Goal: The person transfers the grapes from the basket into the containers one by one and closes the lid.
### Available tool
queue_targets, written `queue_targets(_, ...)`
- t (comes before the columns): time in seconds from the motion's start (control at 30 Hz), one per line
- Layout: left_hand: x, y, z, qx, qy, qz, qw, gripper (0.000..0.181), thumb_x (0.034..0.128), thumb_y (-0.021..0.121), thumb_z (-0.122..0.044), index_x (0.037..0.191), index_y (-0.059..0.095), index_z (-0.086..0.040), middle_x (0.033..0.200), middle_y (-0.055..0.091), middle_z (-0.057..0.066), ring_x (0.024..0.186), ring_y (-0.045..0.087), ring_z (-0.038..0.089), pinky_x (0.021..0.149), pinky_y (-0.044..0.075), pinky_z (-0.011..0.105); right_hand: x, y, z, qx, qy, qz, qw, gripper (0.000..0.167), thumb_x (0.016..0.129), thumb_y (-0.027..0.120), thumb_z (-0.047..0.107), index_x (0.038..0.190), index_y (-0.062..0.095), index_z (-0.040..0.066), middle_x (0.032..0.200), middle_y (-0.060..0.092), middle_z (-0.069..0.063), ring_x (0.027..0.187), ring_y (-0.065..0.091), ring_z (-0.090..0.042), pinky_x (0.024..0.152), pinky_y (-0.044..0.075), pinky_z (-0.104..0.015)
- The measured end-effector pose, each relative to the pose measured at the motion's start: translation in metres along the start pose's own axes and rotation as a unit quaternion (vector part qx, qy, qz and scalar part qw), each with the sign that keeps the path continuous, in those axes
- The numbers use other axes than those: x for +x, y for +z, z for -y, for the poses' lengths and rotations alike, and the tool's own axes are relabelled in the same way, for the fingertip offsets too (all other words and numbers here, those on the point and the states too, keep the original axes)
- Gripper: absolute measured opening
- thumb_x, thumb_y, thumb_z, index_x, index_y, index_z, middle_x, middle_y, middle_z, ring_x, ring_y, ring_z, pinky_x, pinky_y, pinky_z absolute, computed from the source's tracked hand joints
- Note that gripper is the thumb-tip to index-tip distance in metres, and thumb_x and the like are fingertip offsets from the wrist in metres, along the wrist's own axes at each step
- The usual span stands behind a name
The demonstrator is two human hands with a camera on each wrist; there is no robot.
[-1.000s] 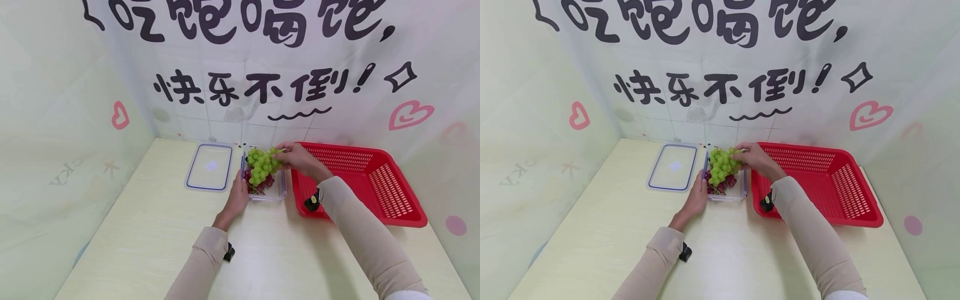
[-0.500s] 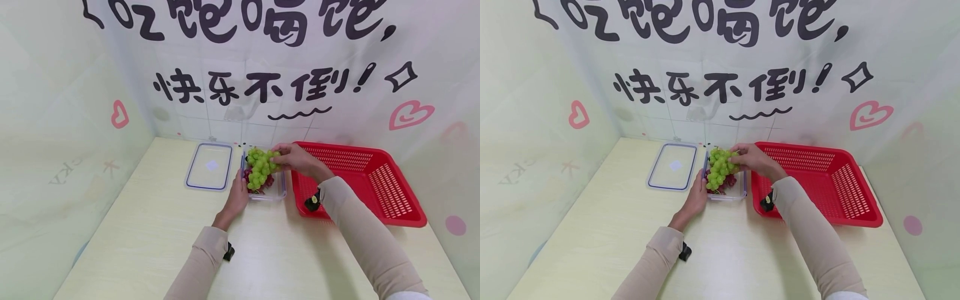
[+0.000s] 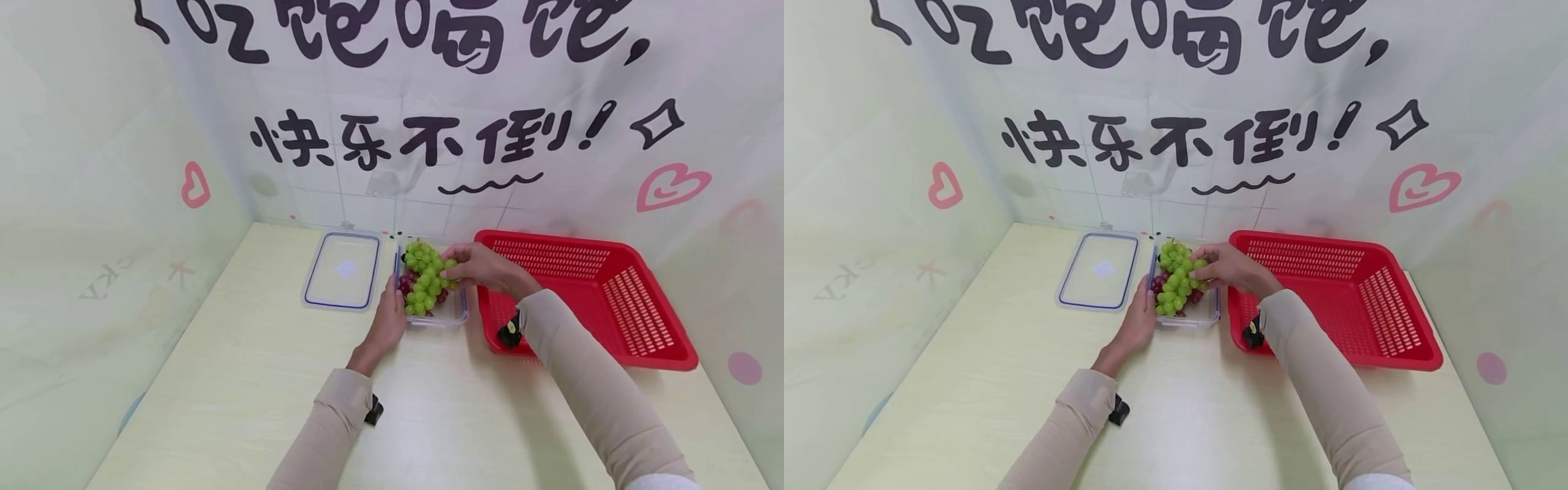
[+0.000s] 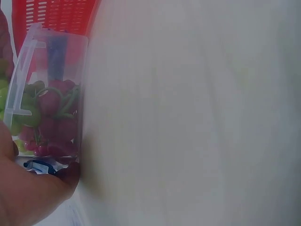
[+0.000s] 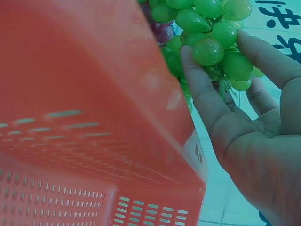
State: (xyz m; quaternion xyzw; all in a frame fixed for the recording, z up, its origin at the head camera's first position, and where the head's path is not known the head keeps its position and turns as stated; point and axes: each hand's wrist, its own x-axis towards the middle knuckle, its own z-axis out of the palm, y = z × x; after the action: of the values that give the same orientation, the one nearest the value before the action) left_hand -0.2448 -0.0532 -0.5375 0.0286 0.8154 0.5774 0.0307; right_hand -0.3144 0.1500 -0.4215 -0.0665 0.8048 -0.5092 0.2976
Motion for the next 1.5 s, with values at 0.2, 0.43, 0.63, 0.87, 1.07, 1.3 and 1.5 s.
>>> queue_targets(0.2, -0.001, 0.0, -0.002, 0.003, -0.005, 0.0, 1.0, 0.054, 0.11, 0.019, -0.021, 0.159, 0.003, -0.003, 0.16, 0.019, 0.027, 0.149, 0.019, 0.037, 0.122, 0.019, 0.048, -0.002, -0.003, 0.004, -0.036, 0.016, 0.006, 0.9992, 0.03, 0.092, 0.07, 0.011, 0.12, 0.061, 0.007, 0.114, 0.058, -0.012, 0.092, 0.061, -0.023, 0.094, 0.055, -0.045)
queue_targets(0.43, -0.001, 0.0, -0.001, 0.004, -0.004, 0.0, 1.0, 0.054, 0.11, 0.019, -0.022, 0.159, 0.003, -0.004, 0.161, 0.018, 0.025, 0.15, 0.019, 0.035, 0.122, 0.019, 0.047, -0.004, -0.006, 0.009, -0.115, 0.013, 0.016, 0.9932, 0.031, 0.091, 0.071, 0.014, 0.119, 0.06, 0.006, 0.097, 0.061, -0.009, 0.081, 0.056, -0.025, 0.077, 0.053, -0.035)
queue_targets(0.63, -0.001, -0.002, -0.001, 0.006, 0.0, -0.003, 1.0, 0.054, 0.1098, 0.019, -0.02, 0.159, 0.004, -0.003, 0.161, 0.018, 0.025, 0.15, 0.018, 0.035, 0.122, 0.018, 0.047, -0.003, -0.002, 0.011, -0.144, 0.018, 0.008, 0.9893, 0.031, 0.09, 0.072, 0.014, 0.118, 0.061, 0.006, 0.097, 0.061, -0.009, 0.086, 0.056, -0.025, 0.078, 0.054, -0.033)
queue_targets(0.87, -0.001, -0.001, 0.0, 0.004, -0.007, -0.005, 1.0, 0.054, 0.1098, 0.02, -0.021, 0.159, 0.004, -0.005, 0.16, 0.019, 0.026, 0.15, 0.019, 0.036, 0.122, 0.019, 0.048, 0.0, 0.005, 0.011, -0.147, 0.009, -0.016, 0.989, 0.028, 0.089, 0.072, 0.012, 0.115, 0.061, 0.006, 0.11, 0.062, -0.013, 0.092, 0.057, -0.022, 0.098, 0.051, -0.047)
queue_targets(1.07, 0.0, 0.0, 0.0, 0.007, -0.006, -0.004, 0.9999, 0.054, 0.1099, 0.02, -0.021, 0.159, 0.004, -0.005, 0.16, 0.02, 0.026, 0.149, 0.02, 0.036, 0.121, 0.02, 0.048, 0.002, 0.009, 0.008, -0.165, -0.004, -0.042, 0.9855, 0.022, 0.089, 0.071, 0.007, 0.108, 0.06, 0.008, 0.115, 0.062, -0.014, 0.098, 0.056, -0.026, 0.098, 0.05, -0.048)
queue_targets(1.3, -0.001, -0.002, -0.002, 0.0, -0.001, -0.004, 1.0, 0.054, 0.1098, 0.02, -0.021, 0.159, 0.004, -0.004, 0.161, 0.018, 0.026, 0.15, 0.018, 0.036, 0.122, 0.019, 0.048, 0.001, 0.011, 0.011, -0.192, -0.003, -0.04, 0.9806, 0.023, 0.086, 0.072, 0.002, 0.105, 0.06, 0.009, 0.12, 0.061, -0.016, 0.105, 0.055, -0.029, 0.096, 0.053, -0.043)
queue_targets(1.5, 0.0, -0.001, -0.001, -0.002, -0.007, -0.003, 1.0, 0.055, 0.1101, 0.02, -0.023, 0.159, 0.004, -0.005, 0.161, 0.019, 0.025, 0.15, 0.019, 0.036, 0.122, 0.019, 0.048, -0.003, 0.009, 0.014, -0.195, 0.006, -0.023, 0.9804, 0.026, 0.087, 0.072, 0.005, 0.109, 0.059, 0.008, 0.124, 0.06, -0.017, 0.108, 0.056, -0.03, 0.099, 0.052, -0.045)
